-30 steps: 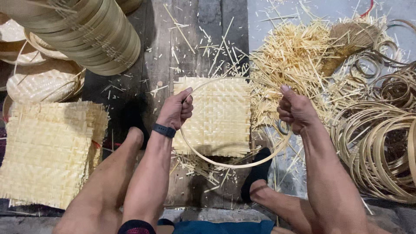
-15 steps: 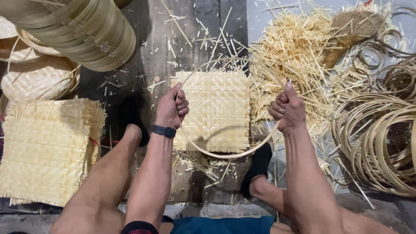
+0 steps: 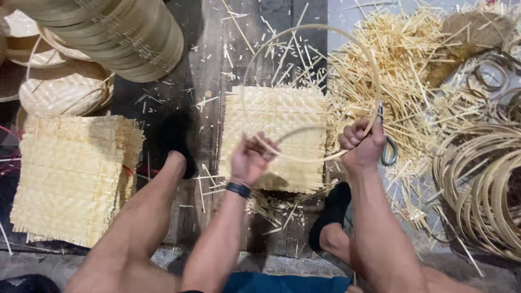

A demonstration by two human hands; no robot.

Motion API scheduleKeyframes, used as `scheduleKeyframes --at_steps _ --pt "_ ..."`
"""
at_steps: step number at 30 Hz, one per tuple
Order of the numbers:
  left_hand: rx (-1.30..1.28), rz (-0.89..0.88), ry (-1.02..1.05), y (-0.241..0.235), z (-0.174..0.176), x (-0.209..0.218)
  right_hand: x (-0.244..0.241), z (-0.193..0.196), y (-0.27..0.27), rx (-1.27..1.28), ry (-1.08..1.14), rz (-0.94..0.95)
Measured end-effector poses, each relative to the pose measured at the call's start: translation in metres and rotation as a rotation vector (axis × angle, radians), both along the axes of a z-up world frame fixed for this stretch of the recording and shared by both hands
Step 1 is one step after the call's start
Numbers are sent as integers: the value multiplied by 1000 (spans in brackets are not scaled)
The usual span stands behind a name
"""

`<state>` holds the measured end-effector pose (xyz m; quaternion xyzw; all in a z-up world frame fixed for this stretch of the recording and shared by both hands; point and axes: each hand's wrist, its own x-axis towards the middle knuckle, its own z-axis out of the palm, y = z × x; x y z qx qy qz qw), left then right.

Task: The person places a woven mat on a wooden block, fits a circular bamboo frame over it, and trims the excess mat with scissors. The person repeats this process for multiple mats, stacking the finished circular pieces.

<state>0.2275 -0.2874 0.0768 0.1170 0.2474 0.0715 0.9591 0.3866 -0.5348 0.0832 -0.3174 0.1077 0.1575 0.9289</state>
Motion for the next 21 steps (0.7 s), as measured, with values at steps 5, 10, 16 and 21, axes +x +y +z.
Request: scheduleKeyframes --at_steps 5,10,16,21 --pt "54 95 -232 -7 8 5 -13 19 29 -681 -205 -159" --pt "674 -417 146 33 61 9 -30 121 53 -1538 -1586 -165" --pt "654 -667 191 17 105 29 -37 149 94 -1857 -1857 793" --pt "841 -941 132 8 110 30 -40 131 90 -1852 -1923 844"
